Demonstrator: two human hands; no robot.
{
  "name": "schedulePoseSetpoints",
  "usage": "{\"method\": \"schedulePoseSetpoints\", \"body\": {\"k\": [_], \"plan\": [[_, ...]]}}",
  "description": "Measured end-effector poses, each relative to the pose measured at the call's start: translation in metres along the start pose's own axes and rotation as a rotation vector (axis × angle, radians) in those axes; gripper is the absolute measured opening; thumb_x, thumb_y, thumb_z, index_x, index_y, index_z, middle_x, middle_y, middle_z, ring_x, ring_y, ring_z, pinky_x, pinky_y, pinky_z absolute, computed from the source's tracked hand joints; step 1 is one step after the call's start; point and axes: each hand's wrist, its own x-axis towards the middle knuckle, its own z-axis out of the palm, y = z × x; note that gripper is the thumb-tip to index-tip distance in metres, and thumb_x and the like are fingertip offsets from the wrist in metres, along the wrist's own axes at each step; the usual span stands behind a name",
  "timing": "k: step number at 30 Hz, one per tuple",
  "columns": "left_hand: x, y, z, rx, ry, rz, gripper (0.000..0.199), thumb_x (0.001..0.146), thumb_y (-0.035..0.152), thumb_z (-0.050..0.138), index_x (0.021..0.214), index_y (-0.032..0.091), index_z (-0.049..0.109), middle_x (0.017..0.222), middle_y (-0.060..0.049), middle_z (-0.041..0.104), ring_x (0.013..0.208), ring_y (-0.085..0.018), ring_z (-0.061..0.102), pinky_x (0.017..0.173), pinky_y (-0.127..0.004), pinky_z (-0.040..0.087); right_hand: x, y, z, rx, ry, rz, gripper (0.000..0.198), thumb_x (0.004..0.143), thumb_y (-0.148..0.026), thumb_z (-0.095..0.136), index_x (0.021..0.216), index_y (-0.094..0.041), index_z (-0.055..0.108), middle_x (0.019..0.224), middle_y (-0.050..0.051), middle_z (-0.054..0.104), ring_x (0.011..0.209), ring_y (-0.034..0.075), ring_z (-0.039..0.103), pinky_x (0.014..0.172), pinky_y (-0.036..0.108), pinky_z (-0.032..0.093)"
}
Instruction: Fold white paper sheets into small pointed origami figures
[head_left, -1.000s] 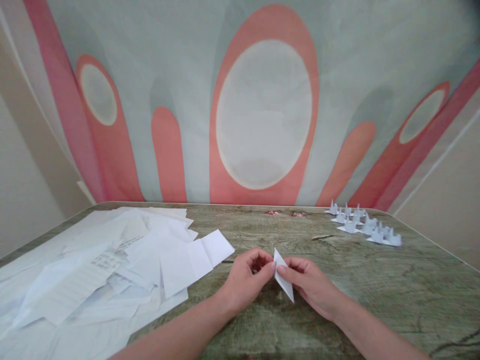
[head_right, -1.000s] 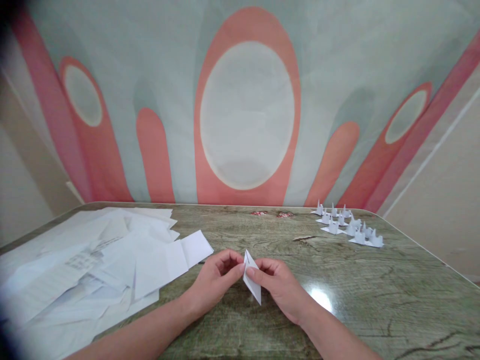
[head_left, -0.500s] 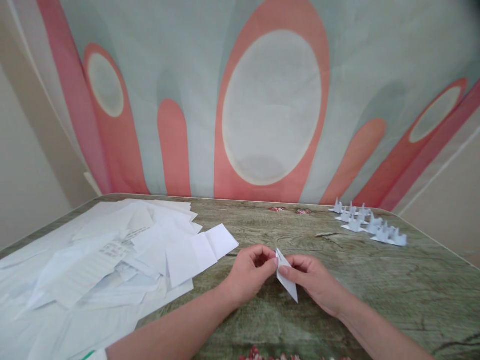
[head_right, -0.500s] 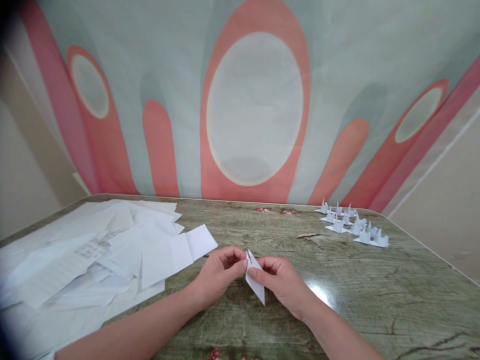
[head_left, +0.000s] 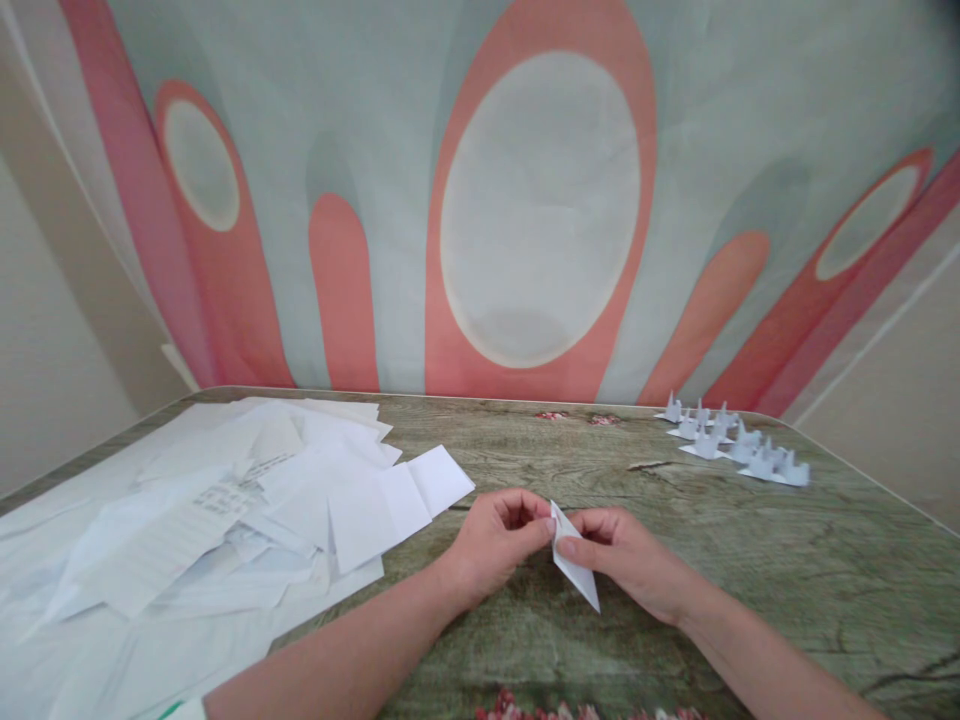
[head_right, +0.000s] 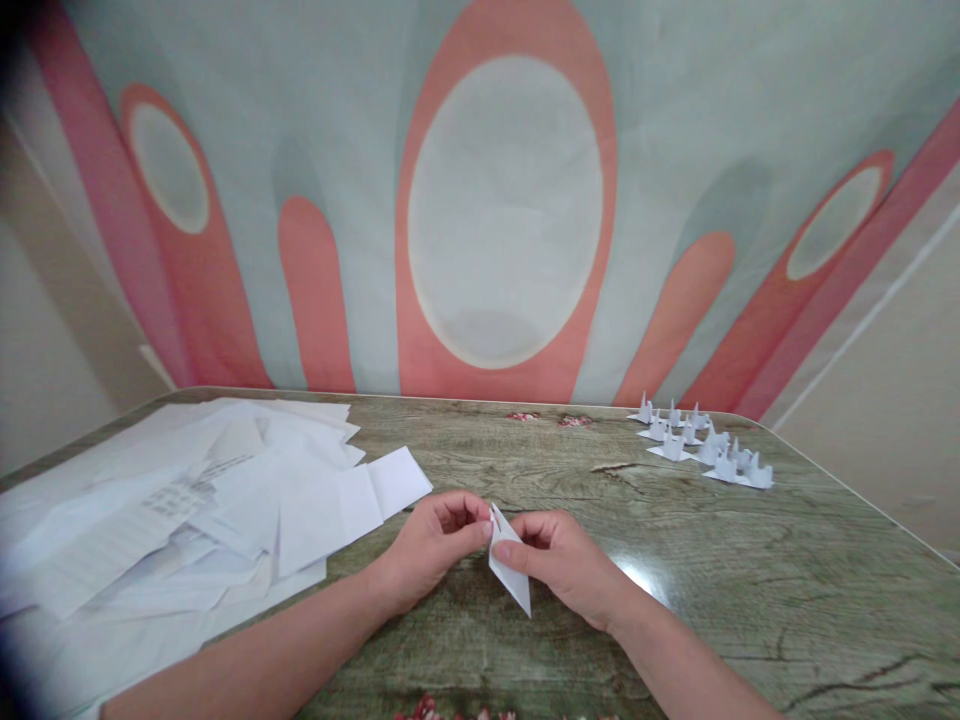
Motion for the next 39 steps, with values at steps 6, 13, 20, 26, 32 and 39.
{"method": "schedulePoseSetpoints", "body": {"k": [6,13,20,26,32,39], "plan": [[0.001,0.003,-0.002,-0.040,-0.025,-0.035,0.026,0.062,0.032,0.074,0.068,0.011,0.061,0.069,-0.001,0.060,0.064,-0.010,0.050,0.065,-0.022,0.039,0.001,0.002,-0.002,0.000,-0.005,0.013,0.030,0.068,-0.042,0.069,0.069,-0.013,0.062,0.061,-0.003,0.052,0.057,0.009,0.040,0.055,0.021,0.029],[0.001,0.001,-0.005,-0.049,-0.049,-0.034,0.028,0.061,0.036,0.075,0.071,0.012,0.062,0.072,-0.002,0.061,0.066,-0.011,0.052,0.068,-0.024,0.040,0.001,0.002,-0.003,0.003,-0.023,0.013,0.030,0.068,-0.042,0.069,0.068,-0.013,0.061,0.060,-0.002,0.052,0.056,0.009,0.039,0.055,0.021,0.030],[0.001,0.001,-0.002,-0.010,0.001,-0.023,0.029,0.059,0.037,0.075,0.068,0.012,0.062,0.067,-0.002,0.060,0.062,-0.011,0.051,0.064,-0.023,0.040,0.001,0.001,-0.002,-0.016,-0.019,0.023,0.032,0.067,-0.045,0.069,0.068,-0.014,0.061,0.060,-0.003,0.052,0.055,0.009,0.040,0.054,0.022,0.030],[0.001,0.004,-0.002,-0.007,0.009,-0.038,0.024,0.062,0.033,0.073,0.068,0.012,0.062,0.068,-0.002,0.060,0.064,-0.011,0.051,0.065,-0.022,0.039,0.000,0.000,0.001,-0.022,0.016,0.027,0.033,0.067,-0.045,0.069,0.069,-0.014,0.060,0.061,-0.003,0.052,0.056,0.009,0.040,0.054,0.022,0.030],[0.001,0.004,-0.002,0.030,-0.031,-0.026,0.026,0.065,0.037,0.070,0.068,0.012,0.061,0.069,-0.003,0.061,0.065,-0.012,0.052,0.066,-0.023,0.040,0.001,0.005,0.006,-0.077,0.086,-0.032,0.034,0.069,-0.046,0.066,0.062,-0.017,0.051,0.057,-0.004,0.044,0.054,0.009,0.036,0.051,0.022,0.027],[0.003,-0.005,-0.001,0.067,-0.044,-0.029,0.031,0.062,0.038,0.073,0.068,0.013,0.057,0.070,-0.002,0.060,0.063,-0.011,0.052,0.062,-0.023,0.041,0.000,0.009,0.010,-0.171,0.130,-0.094,0.034,0.074,-0.046,0.061,0.062,-0.018,0.046,0.058,-0.005,0.038,0.055,0.009,0.031,0.051,0.022,0.026]]}}
